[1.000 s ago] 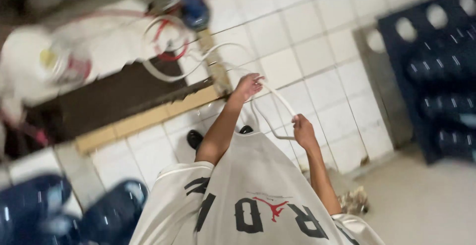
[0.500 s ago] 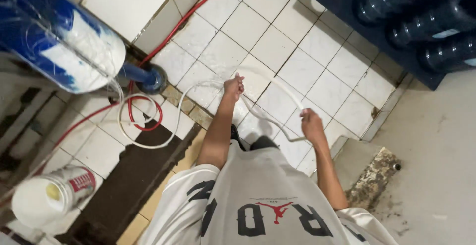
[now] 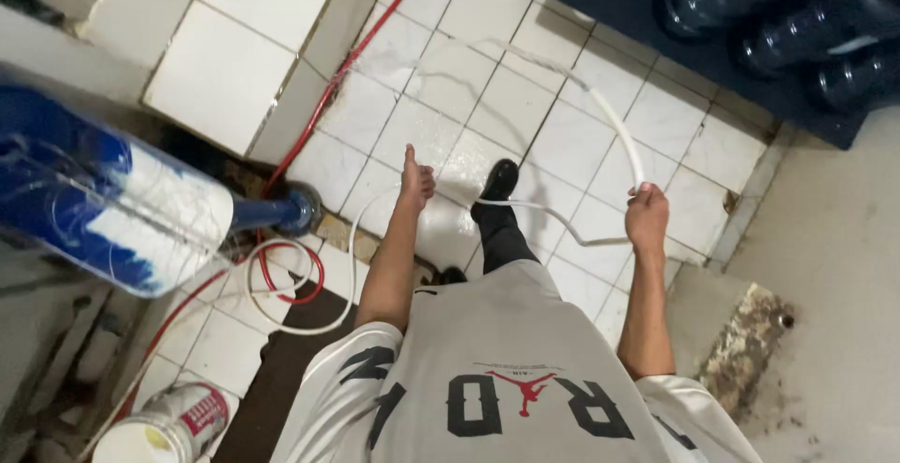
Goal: The person fills a series of large blue water jugs by hand using a flexible white hose, moving from one jug to the next once they are full.
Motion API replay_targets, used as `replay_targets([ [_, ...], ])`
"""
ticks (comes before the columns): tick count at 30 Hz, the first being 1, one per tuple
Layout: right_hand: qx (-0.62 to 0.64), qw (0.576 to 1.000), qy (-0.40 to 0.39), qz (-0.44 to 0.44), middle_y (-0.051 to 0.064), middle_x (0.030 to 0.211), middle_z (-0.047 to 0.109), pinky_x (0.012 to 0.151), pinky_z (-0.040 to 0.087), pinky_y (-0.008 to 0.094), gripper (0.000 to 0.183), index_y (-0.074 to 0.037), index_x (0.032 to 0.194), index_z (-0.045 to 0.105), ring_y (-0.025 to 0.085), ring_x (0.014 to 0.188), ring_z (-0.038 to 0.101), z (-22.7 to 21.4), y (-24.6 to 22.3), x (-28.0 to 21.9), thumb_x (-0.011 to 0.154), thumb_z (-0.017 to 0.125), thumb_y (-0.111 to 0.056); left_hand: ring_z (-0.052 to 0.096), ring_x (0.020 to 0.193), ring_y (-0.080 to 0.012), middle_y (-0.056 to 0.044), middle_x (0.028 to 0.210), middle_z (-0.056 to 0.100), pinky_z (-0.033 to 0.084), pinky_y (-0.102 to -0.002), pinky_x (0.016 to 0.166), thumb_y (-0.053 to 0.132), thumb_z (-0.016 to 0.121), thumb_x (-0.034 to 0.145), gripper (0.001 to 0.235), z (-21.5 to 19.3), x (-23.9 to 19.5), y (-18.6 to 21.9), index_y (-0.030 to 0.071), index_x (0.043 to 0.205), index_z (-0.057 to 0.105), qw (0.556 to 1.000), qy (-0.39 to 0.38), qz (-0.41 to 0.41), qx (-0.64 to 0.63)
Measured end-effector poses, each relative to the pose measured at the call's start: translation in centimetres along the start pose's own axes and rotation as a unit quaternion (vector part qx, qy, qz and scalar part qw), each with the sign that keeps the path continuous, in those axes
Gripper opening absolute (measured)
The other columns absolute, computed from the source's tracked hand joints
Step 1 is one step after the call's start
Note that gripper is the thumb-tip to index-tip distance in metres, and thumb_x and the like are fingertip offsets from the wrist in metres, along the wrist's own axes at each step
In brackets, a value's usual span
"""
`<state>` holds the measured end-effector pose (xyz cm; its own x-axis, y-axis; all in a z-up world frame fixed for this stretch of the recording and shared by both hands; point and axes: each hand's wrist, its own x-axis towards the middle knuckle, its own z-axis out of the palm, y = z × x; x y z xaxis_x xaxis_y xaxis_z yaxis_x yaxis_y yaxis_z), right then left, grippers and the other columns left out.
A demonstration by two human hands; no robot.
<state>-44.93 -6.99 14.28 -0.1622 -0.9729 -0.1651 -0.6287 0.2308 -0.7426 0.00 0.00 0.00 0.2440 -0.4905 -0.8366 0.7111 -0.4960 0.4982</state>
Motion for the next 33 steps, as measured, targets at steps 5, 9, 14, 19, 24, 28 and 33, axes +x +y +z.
replay_targets([
  [5,0.058,0.998,0.007,0.036,0.007,0.071,0.057,0.06,0.042,0.037,0.04,0.0,0.097,0.063,0.017,0.063,0.049,1.5,-2.9,10.8,0.114,0.04,-0.028,0.035,0.043,-0.0116,0.004,0.052,0.036,0.031,-0.029,0.039,0.07,0.048,0.094,0.071,2.0,3.4,6.4,0.002,0.088,0.069,0.985,0.106,0.042,0.131],
  [9,0.097,0.992,-0.013,0.086,0.004,0.072,0.055,0.058,0.042,0.033,0.041,0.0,0.098,0.062,0.012,0.062,0.048,2.4,-5.9,18.1,0.114,0.037,-0.028,0.044,0.043,-0.0126,-0.002,0.055,0.05,0.035,-0.03,0.039,0.033,0.052,0.099,0.04,-0.6,5.1,9.8,0.001,0.086,0.071,0.964,0.185,0.123,0.148],
  [14,0.106,0.989,-0.048,0.094,0.003,0.069,0.051,0.054,0.039,0.032,0.041,-0.001,0.097,0.06,0.011,0.058,0.044,4.3,-9.8,25.5,0.114,0.035,-0.029,0.053,0.049,-0.0181,-0.005,0.059,0.057,0.041,-0.038,0.045,0.02,0.059,0.094,0.031,-5.7,4.4,9.6,-0.005,0.077,0.067,0.92,0.292,0.186,0.186],
  [19,0.106,0.984,-0.063,0.124,0.002,0.067,0.049,0.052,0.035,0.032,0.042,-0.002,0.095,0.06,0.012,0.056,0.04,7.5,-12.9,32.1,0.114,0.035,-0.031,0.062,0.066,-0.0223,-0.011,0.076,0.063,0.049,-0.037,0.055,0.021,0.072,0.089,0.026,-6.2,2.5,7.6,-0.004,0.086,0.065,0.879,0.409,0.016,0.243],
  [24,0.099,0.989,-0.042,0.104,0.002,0.068,0.053,0.052,0.037,0.031,0.044,-0.001,0.095,0.061,0.01,0.056,0.044,12.8,-12.9,40.3,0.115,0.038,-0.032,0.071,0.084,-0.0265,-0.016,0.093,0.069,0.057,-0.036,0.065,0.023,0.084,0.083,0.036,-3.1,4.3,9.7,-0.003,0.096,0.062,0.849,0.428,-0.147,0.273],
  [28,0.073,0.994,0.018,0.081,0.003,0.068,0.058,0.053,0.041,0.03,0.045,0.001,0.095,0.064,0.011,0.057,0.051,18.1,-15.0,47.0,0.115,0.041,-0.032,0.071,0.079,-0.0244,-0.016,0.092,0.071,0.056,-0.035,0.063,0.022,0.078,0.086,0.031,-1.1,10.0,17.8,-0.003,0.098,0.062,0.874,0.357,-0.146,0.296],
  [33,0.074,0.99,0.049,0.105,0.004,0.066,0.056,0.053,0.041,0.031,0.051,0.003,0.091,0.065,0.013,0.057,0.052,22.7,-23.6,54.8,0.116,0.042,-0.035,0.072,0.074,-0.0218,-0.015,0.091,0.073,0.054,-0.033,0.059,0.02,0.071,0.091,0.027,0.3,20.9,35.7,-0.002,0.102,0.063,0.918,0.274,-0.002,0.285],
])
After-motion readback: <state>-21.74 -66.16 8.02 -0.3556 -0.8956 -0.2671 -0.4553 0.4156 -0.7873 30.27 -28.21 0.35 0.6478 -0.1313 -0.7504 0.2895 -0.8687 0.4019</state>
